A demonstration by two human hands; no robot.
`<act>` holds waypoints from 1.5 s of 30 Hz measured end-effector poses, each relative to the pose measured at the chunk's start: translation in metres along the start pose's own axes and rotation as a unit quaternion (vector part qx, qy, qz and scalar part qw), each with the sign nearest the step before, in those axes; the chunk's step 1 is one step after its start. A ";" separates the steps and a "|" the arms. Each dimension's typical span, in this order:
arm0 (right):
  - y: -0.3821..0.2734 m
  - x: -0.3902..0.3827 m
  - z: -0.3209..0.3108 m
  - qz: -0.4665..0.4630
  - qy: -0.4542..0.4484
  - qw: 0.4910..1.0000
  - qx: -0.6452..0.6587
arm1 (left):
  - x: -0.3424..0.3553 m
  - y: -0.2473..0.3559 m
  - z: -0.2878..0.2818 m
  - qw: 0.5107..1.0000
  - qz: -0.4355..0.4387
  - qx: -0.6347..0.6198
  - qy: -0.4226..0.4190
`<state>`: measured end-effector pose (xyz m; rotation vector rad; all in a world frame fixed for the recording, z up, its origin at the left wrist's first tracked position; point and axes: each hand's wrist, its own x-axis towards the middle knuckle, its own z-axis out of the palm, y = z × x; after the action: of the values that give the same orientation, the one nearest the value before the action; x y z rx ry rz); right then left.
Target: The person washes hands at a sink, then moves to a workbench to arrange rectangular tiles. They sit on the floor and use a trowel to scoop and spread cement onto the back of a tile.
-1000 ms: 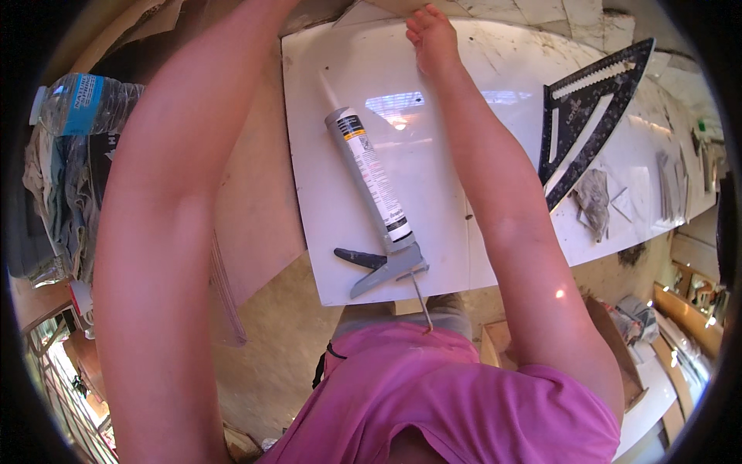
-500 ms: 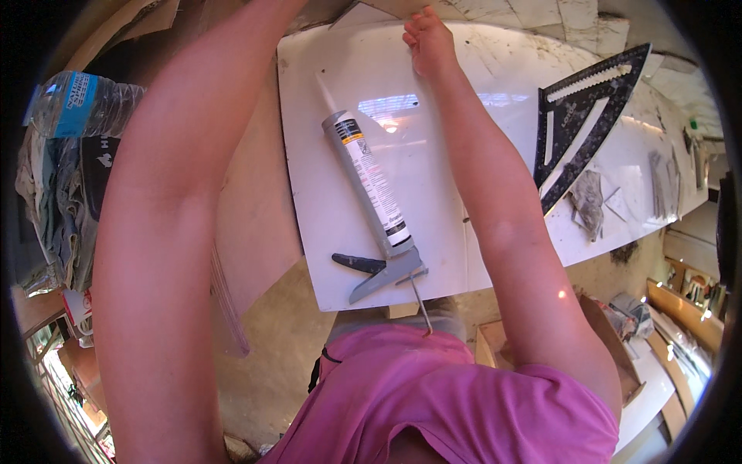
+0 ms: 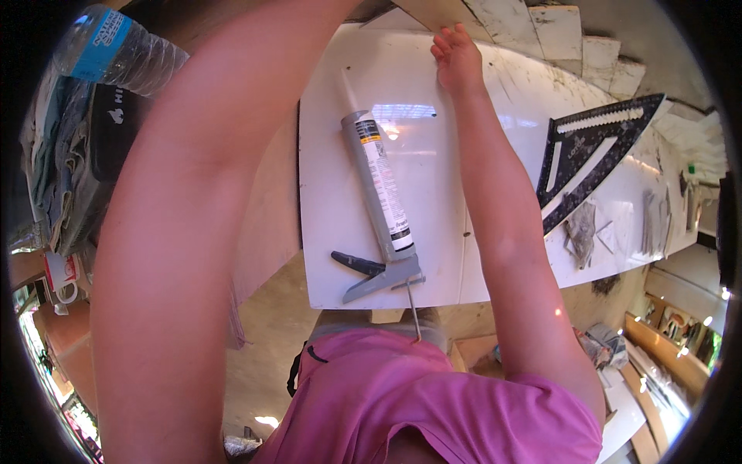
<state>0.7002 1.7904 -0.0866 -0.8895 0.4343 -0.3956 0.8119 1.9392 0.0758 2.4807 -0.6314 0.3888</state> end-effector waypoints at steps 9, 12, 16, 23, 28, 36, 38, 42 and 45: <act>0.003 0.016 -0.013 0.008 -0.046 0.997 0.054 | 0.008 -0.005 0.016 1.000 0.012 -0.016 0.020; 0.001 0.013 -0.007 0.017 -0.037 0.998 0.047 | 0.006 -0.007 0.012 1.000 0.017 -0.012 0.018; 0.001 0.010 -0.005 0.011 -0.032 0.999 0.036 | -0.003 0.004 0.001 1.000 -0.010 -0.025 0.008; -0.002 0.008 -0.002 0.019 -0.014 1.000 0.013 | -0.004 0.003 0.000 1.000 0.008 -0.022 0.010; -0.004 0.001 0.003 0.009 -0.007 1.000 0.011 | -0.002 0.001 0.001 1.000 0.008 -0.004 0.001; 0.006 0.007 0.002 -0.001 -0.015 1.000 0.005 | -0.003 -0.006 0.003 1.000 0.013 -0.011 0.001; 0.014 0.006 0.006 -0.027 -0.013 1.000 -0.003 | -0.003 -0.006 0.002 0.999 -0.021 0.033 -0.030; 0.043 0.028 0.006 -0.104 0.054 0.979 -0.166 | 0.020 -0.054 0.010 0.989 0.142 0.037 -0.030; 0.032 0.048 -0.055 -0.104 0.110 0.956 -0.250 | 0.020 -0.001 0.013 0.985 0.153 0.004 -0.075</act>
<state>0.7164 1.7486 -0.1523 -1.3972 0.6661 -0.5953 0.8316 1.9255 0.0726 2.4388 -1.0823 0.3201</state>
